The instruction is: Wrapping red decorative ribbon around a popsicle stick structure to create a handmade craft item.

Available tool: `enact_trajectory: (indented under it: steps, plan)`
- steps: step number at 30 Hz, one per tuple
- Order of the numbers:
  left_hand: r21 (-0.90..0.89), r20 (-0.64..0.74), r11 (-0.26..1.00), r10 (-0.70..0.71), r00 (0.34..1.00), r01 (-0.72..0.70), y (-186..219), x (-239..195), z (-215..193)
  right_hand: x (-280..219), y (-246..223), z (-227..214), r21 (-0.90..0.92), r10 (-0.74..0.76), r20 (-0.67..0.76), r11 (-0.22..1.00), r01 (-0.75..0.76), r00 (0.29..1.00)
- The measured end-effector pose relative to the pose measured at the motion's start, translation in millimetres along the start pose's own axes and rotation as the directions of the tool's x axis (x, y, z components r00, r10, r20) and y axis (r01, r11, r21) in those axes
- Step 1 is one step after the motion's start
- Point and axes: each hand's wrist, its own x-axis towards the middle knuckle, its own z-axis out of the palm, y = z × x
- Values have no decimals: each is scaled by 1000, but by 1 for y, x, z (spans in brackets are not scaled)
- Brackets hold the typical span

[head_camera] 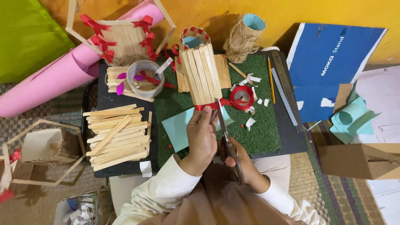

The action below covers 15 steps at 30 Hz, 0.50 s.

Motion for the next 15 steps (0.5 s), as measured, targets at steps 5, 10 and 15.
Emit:
enact_trajectory:
  steps: [5, 10, 15]
  plan:
    - [-13, 16, 999, 49, 999, -49, -2, 6, -6, 0, -6, 0, -40, -16, -82, 999, 13, 997]
    - [-34, 28, 998, 47, 999, -46, -4, 26, -27, -5, -54, -25, -175, 37, -57, 983, -47, 998]
    - [-18, 33, 999, 42, 999, -42, 20, 24, -15, -11, -70, -101, -531, 128, -490, 741, -411, 862]
